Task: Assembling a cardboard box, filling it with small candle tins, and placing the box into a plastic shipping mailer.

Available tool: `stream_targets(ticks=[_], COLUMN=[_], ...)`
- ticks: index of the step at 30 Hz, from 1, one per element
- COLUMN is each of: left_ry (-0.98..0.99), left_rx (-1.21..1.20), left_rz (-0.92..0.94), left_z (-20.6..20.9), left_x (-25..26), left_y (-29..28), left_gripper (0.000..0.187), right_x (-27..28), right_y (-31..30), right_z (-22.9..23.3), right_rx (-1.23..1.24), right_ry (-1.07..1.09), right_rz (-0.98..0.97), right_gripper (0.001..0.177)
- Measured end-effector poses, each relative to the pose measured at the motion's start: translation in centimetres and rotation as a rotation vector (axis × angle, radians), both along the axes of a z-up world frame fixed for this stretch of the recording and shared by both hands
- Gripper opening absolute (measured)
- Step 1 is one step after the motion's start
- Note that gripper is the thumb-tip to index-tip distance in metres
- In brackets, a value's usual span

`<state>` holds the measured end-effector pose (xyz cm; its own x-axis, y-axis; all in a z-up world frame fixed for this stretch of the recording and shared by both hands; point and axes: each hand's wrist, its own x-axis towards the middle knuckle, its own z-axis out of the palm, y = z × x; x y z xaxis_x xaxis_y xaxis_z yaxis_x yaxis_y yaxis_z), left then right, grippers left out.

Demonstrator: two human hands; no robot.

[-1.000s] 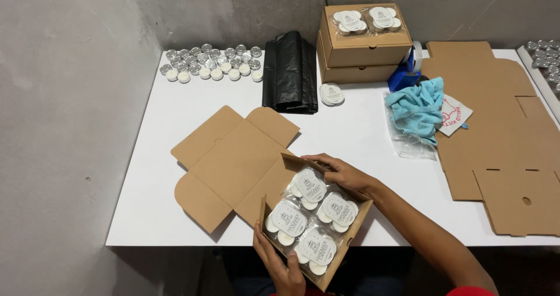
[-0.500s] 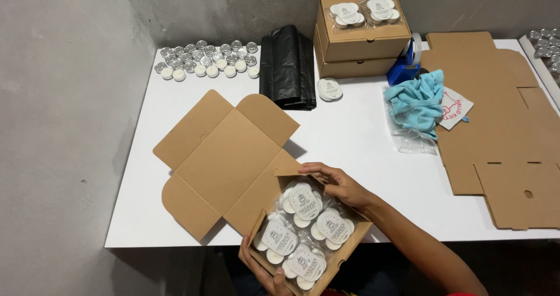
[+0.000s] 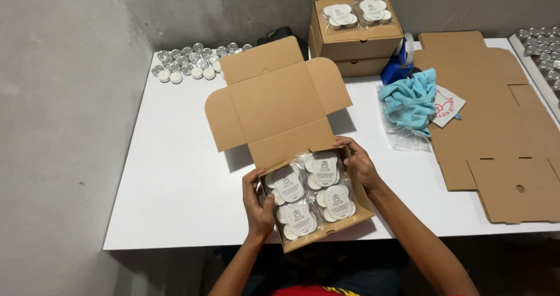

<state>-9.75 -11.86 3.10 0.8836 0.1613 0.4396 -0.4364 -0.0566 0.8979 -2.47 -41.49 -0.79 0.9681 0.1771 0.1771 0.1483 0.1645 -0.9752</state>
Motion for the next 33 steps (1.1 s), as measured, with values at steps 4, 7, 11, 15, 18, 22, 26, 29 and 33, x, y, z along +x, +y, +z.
stream_targets(ticks=[4,7,11,15,18,22,26,29,33], left_ry=[0.224,0.29,0.5,0.504,0.489,0.436,0.396,0.573,0.567], left_rx=[-0.054,-0.055,-0.253,-0.213,-0.283,-0.361,-0.329,-0.621,-0.603], left_rz=[-0.053,-0.066,-0.223,-0.195,-0.178,-0.181,-0.099,-0.038,-0.014], left_z=[-1.4,-1.5,2.5,-1.6,-3.3,-2.3,-3.8,10.1,9.3], left_x=[4.2,6.0,5.1,7.1,8.1,7.7,7.7,2.6,3.7], left_y=[-0.1,-0.4,-2.2,-1.3,-1.2,-1.1,-0.1,-4.3,-4.4], left_gripper=[0.045,0.041,0.038,0.035,0.032,0.029,0.03,0.04,0.04], right_x=[0.6,0.9,2.5,2.9,2.9,2.9,3.1,3.1,2.7], right_y=[0.6,1.5,1.2,1.0,1.4,1.8,1.6,1.8,1.6], right_z=[1.0,1.8,-0.6,-0.6,-0.5,-1.2,-2.7,-3.7,-4.6], right_rx=[0.027,0.044,0.046,0.018,0.043,0.118,0.155,0.154,0.137], right_ry=[0.097,0.147,0.224,0.244,0.264,0.282,0.293,0.285,0.261], right_rz=[-0.126,-0.168,-0.185,-0.202,-0.261,-0.333,-0.422,-0.437,-0.475], right_gripper=[0.051,0.042,0.036,0.034,0.032,0.03,0.025,0.023,0.021])
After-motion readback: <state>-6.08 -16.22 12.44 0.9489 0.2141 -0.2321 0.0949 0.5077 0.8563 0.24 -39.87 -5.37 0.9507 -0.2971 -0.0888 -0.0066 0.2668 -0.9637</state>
